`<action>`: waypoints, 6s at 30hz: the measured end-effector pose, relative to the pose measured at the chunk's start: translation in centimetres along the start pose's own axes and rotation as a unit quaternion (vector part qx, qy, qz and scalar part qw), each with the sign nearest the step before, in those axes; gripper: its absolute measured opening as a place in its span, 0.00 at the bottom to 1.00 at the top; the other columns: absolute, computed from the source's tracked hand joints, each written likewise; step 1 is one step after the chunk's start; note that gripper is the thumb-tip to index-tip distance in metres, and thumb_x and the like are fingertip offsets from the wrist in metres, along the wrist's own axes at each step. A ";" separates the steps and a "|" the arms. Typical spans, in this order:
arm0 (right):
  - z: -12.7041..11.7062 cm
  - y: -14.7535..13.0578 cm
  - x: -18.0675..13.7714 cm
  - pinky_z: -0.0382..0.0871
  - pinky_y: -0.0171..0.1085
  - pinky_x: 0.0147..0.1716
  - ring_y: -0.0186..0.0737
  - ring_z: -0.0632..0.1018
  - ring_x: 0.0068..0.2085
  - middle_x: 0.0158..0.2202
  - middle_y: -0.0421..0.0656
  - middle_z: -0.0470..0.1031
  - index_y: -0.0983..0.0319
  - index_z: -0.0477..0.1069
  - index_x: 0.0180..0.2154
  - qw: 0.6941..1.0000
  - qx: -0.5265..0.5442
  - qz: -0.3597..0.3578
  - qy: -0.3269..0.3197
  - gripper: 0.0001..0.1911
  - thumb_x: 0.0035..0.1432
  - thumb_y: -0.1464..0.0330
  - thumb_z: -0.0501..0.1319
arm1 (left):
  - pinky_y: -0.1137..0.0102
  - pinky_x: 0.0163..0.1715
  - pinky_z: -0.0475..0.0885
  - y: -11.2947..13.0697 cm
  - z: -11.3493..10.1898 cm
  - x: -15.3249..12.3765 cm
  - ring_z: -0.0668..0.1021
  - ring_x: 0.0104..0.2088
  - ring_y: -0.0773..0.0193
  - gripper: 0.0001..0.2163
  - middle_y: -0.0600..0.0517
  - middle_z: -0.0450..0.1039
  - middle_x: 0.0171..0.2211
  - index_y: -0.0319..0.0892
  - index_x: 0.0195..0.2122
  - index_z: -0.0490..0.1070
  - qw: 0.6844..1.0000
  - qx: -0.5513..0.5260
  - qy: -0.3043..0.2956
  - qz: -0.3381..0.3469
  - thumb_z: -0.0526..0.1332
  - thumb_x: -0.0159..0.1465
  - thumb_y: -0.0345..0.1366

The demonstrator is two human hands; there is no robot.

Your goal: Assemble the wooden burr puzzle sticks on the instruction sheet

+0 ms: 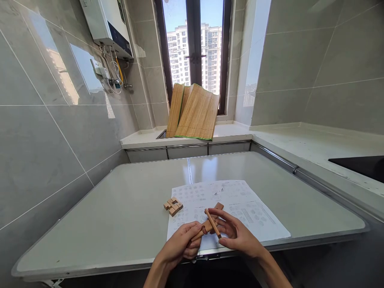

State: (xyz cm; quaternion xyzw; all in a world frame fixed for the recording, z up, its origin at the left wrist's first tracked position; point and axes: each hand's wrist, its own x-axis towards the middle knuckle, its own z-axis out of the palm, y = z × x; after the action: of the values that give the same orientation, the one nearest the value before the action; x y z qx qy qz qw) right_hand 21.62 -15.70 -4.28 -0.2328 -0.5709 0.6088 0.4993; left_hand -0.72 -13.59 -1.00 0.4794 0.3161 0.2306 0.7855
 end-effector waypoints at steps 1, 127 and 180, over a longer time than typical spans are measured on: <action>0.0 -0.1 0.0 0.65 0.52 0.59 0.54 0.73 0.59 0.58 0.49 0.73 0.53 0.66 0.61 1.000 -0.001 -0.001 -0.002 0.38 0.50 0.61 0.75 | 0.76 0.14 0.39 0.1 0.1 0.1 0.48 0.14 0.78 0.17 0.65 0.53 0.18 0.43 0.33 0.63 1.000 0.007 0.003 -0.004 0.61 0.66 0.51; 5.7 0.1 1.1 0.63 0.54 0.64 0.57 0.72 0.62 0.57 0.47 0.77 0.57 0.72 0.55 0.969 -0.005 0.085 0.230 0.33 0.49 0.55 0.74 | 0.74 0.18 0.68 -2.5 1.1 0.5 0.75 0.16 0.67 0.22 0.56 0.72 0.24 0.41 0.52 0.65 0.932 0.177 0.231 0.216 0.57 0.67 0.53; 9.1 1.2 1.7 0.65 0.53 0.62 0.55 0.75 0.58 0.53 0.46 0.78 0.56 0.71 0.51 0.980 0.048 0.050 0.189 0.26 0.52 0.59 0.73 | 0.62 0.36 0.70 -3.0 2.7 -0.5 0.75 0.29 0.58 0.30 0.52 0.76 0.28 0.42 0.68 0.46 0.882 0.215 0.321 0.272 0.43 0.71 0.54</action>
State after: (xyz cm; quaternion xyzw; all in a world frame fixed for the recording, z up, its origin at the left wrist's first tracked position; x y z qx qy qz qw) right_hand 12.81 -18.25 -2.77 -0.3478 -0.4239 0.6048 0.5775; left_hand 1.02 -16.89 -2.66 0.6035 0.4500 0.5023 0.4255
